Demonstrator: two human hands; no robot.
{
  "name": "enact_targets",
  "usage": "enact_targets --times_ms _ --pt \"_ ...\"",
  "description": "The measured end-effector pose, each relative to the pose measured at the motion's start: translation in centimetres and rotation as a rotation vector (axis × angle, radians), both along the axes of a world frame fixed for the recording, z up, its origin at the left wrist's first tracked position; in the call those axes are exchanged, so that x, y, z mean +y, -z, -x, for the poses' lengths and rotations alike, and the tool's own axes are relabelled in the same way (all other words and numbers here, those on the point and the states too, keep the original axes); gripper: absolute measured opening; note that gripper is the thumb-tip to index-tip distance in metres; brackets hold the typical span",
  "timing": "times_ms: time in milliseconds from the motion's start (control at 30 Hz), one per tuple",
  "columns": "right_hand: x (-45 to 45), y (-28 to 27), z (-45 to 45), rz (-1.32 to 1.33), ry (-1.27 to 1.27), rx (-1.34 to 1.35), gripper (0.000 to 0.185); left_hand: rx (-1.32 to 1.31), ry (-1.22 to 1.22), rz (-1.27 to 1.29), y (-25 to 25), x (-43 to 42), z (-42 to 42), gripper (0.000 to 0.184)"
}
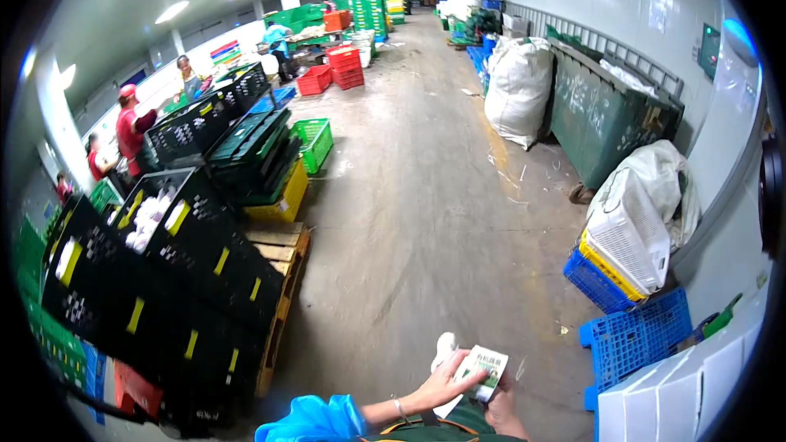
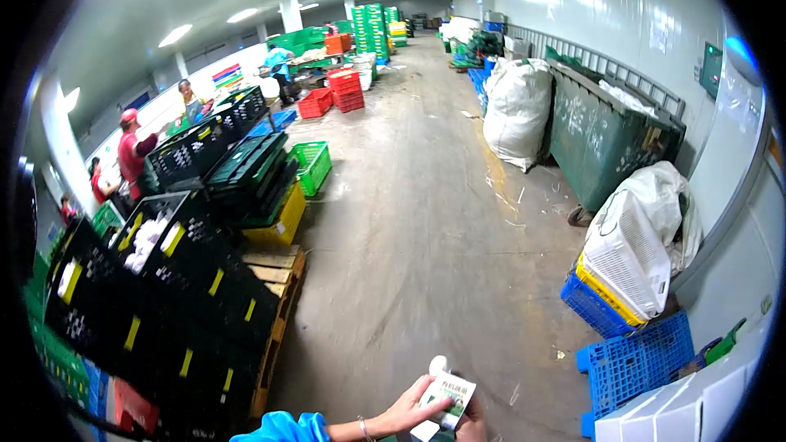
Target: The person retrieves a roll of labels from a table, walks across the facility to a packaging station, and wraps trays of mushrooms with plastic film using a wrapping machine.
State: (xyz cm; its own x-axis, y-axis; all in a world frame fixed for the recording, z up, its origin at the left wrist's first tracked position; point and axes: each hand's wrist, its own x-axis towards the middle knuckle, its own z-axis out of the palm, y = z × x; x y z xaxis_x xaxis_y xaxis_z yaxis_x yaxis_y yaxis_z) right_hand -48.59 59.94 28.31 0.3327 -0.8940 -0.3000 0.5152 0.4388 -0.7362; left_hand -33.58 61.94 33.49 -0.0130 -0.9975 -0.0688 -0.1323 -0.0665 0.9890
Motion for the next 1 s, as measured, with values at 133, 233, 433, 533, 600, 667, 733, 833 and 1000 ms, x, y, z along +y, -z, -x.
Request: enact_targets --times_ms 133,233,433,533,600,667,733,833,1000 --pt "-15.8 -2.2 -7.4 -0.026 -0.071 0.106 0.029 0.125 -0.078 -0.106 2.3 -15.7 -6.0 0.058" --pt "-27.3 -1.5 -13.5 0.123 -0.232 0.203 0.030 0.143 -0.187 -0.082 -1.2 -25.0 -12.3 0.055" --pt "-47.4 -4.4 -26.2 0.450 -0.545 0.347 0.043 0.564 -0.391 -0.155 -1.6 -40.8 -24.6 0.045" --pt "-59.1 -5.1 -34.2 0.850 -0.659 0.529 0.050 0.887 -0.507 -0.217 2.5 -50.2 -30.8 0.042" --pt "-66.4 -4.0 -38.6 0.904 -0.758 0.568 0.046 0.950 -0.501 -0.237 2.7 -56.5 -35.4 0.040" --pt "-73.3 -4.4 -42.8 0.866 -0.715 0.531 0.040 0.908 -0.419 -0.090 3.9 -64.9 -40.2 0.038" --pt "-79.2 -4.6 -45.1 0.707 -0.523 0.607 0.032 0.601 -0.333 -0.145 3.9 -72.3 -43.9 0.040" --pt "-87.6 -7.3 -47.0 0.243 -0.367 0.327 0.025 0.556 -0.183 -0.150 -1.9 -82.6 -46.9 0.052" --pt "-102.2 -5.4 -52.9 0.129 -0.157 0.256 0.027 0.333 0.101 -0.155 -3.5 -100.2 -53.2 0.055"
